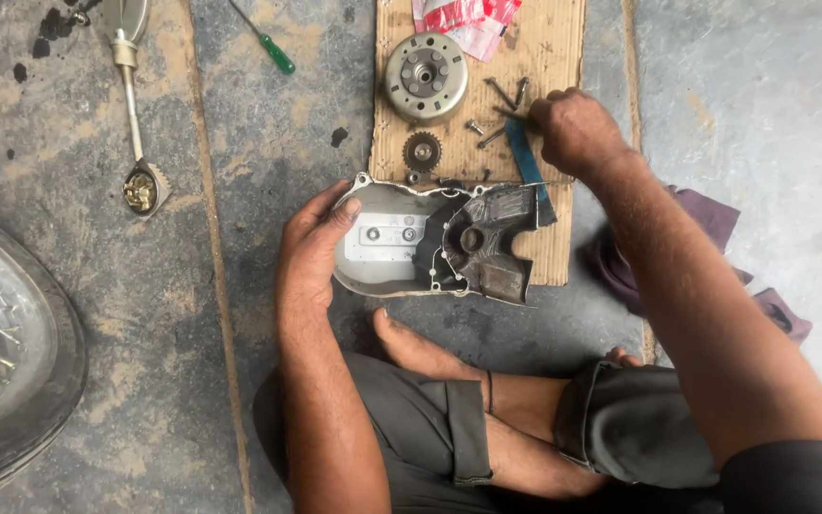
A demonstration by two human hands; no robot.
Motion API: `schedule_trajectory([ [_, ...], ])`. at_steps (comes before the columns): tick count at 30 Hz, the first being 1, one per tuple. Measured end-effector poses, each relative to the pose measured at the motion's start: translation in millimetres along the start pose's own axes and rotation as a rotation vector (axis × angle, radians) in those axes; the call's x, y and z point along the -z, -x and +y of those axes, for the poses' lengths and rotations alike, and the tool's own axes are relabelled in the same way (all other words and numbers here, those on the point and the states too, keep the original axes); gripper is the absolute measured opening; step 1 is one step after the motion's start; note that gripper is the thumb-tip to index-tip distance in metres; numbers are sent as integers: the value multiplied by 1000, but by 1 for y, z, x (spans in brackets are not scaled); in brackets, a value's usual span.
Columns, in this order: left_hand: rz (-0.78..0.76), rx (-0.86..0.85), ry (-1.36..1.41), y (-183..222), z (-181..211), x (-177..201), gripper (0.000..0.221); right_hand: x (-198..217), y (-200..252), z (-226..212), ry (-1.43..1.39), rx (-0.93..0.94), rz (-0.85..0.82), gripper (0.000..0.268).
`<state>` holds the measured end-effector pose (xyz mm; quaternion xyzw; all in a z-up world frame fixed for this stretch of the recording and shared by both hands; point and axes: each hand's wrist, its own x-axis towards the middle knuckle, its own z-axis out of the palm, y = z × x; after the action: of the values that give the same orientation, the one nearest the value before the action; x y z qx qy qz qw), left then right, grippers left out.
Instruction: Cleaning and inspecting a motorcycle engine case using a scraper and magnet.
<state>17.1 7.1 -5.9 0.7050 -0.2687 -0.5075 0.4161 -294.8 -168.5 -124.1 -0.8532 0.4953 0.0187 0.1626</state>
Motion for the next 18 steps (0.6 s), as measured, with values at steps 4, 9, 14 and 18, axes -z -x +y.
schedule_trajectory([
  [4, 39, 31, 17, -1, 3, -5, 64, 14, 20, 22, -74, -137, -218, 39],
  [9, 40, 10, 4, -3, 0, -5, 63, 77, 88, 21, -676, -320, 103, 23],
  [14, 24, -24, 36, -6, -1, -8, 72, 100, 124, -11, -1144, -366, 231, 7],
  [18, 19, -76, 23, -9, -2, -11, 77, 86, 145, -45, -1351, -298, 354, 13],
])
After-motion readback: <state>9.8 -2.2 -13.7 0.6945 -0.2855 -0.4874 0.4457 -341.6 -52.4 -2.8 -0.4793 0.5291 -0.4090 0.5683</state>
